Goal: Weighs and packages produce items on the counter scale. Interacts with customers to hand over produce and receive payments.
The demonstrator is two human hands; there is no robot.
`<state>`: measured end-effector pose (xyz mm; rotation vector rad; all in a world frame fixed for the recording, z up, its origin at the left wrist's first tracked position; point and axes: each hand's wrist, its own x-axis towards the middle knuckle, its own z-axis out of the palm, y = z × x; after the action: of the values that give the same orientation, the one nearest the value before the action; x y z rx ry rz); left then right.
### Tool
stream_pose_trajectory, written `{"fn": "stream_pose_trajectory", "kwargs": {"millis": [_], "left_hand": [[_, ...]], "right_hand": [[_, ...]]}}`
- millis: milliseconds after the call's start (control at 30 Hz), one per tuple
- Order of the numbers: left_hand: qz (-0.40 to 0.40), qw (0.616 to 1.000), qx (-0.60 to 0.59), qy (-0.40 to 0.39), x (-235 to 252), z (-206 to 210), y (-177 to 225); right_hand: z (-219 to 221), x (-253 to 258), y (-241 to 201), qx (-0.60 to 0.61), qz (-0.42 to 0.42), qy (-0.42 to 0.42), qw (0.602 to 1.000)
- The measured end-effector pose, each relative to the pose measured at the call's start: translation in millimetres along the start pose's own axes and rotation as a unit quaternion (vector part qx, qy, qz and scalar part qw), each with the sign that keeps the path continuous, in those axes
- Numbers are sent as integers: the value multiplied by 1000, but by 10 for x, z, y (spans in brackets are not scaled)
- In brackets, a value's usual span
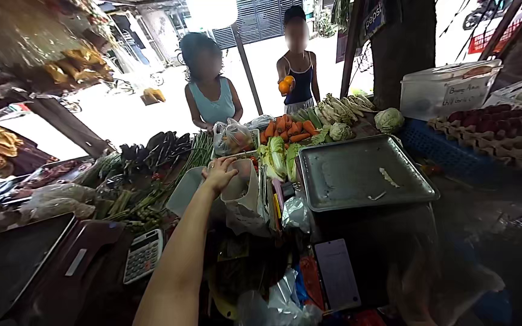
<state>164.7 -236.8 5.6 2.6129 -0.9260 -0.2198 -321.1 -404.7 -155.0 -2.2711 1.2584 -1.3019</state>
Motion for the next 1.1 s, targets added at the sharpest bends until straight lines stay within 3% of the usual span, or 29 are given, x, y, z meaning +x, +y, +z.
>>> {"fn": "stream_pose_trajectory", "kwargs": {"millis": [1100], "left_hand": [[24,999,-18,24,3,12,-65]], "right_hand": [[0,6,-25,-3,-29,13,999]]}}
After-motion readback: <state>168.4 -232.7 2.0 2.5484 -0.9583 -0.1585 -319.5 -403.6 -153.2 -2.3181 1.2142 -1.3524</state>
